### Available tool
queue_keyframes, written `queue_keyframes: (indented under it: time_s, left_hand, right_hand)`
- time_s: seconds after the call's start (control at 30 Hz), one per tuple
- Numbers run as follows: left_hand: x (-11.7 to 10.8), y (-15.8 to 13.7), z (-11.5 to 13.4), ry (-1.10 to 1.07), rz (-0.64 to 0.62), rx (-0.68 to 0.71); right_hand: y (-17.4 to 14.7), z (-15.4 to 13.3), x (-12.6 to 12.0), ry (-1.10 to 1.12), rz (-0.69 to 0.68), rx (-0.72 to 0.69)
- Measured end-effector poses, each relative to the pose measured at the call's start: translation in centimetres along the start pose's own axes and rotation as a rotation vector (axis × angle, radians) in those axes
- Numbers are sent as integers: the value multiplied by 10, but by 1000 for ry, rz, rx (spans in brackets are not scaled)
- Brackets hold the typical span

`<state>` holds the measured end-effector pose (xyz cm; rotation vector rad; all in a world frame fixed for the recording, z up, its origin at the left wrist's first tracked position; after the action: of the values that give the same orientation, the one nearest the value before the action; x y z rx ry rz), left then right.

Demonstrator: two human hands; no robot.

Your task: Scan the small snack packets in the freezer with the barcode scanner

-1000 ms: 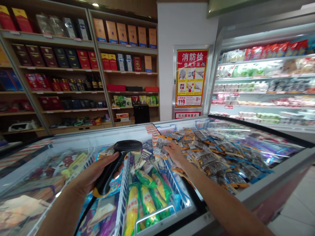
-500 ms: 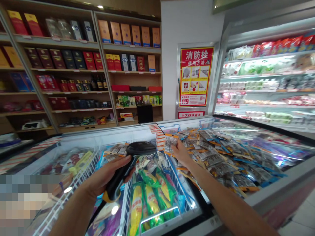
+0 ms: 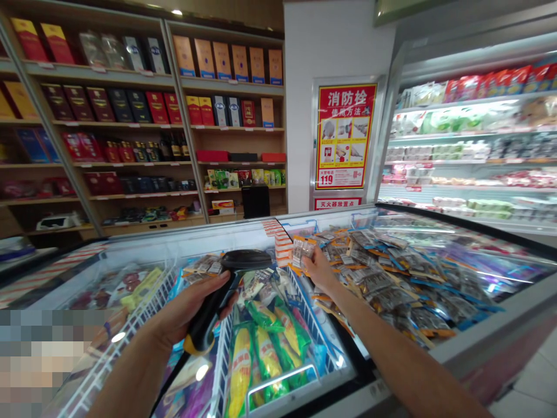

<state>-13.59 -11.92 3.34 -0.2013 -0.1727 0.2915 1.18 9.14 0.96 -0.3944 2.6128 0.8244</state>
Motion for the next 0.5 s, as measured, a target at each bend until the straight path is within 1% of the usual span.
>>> queue_keyframes:
  time_s: [0.1,0.27,0.5]
  left_hand:
    - [1,2,-1,-64,-34,5]
    - [7,3,0,-141,-101,6]
    - [6,5,-1,-172,-91,2]
  right_hand:
    - [-1,1,-3,5,24,28]
    - [-2,-1,-4,9,31,8]
    - [-3,-1,-5,85,48,-12]
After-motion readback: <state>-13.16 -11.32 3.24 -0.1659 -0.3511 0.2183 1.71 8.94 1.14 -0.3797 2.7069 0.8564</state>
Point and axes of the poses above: each hand's wrist, its own y-axis towards the middle knuckle, its own x-axis out of the palm, z = x × y, the point moved 10 cm from there along y, towards the middle knuckle, and after that the axes turned 2 degrees about -y, right-handed, at the moved point
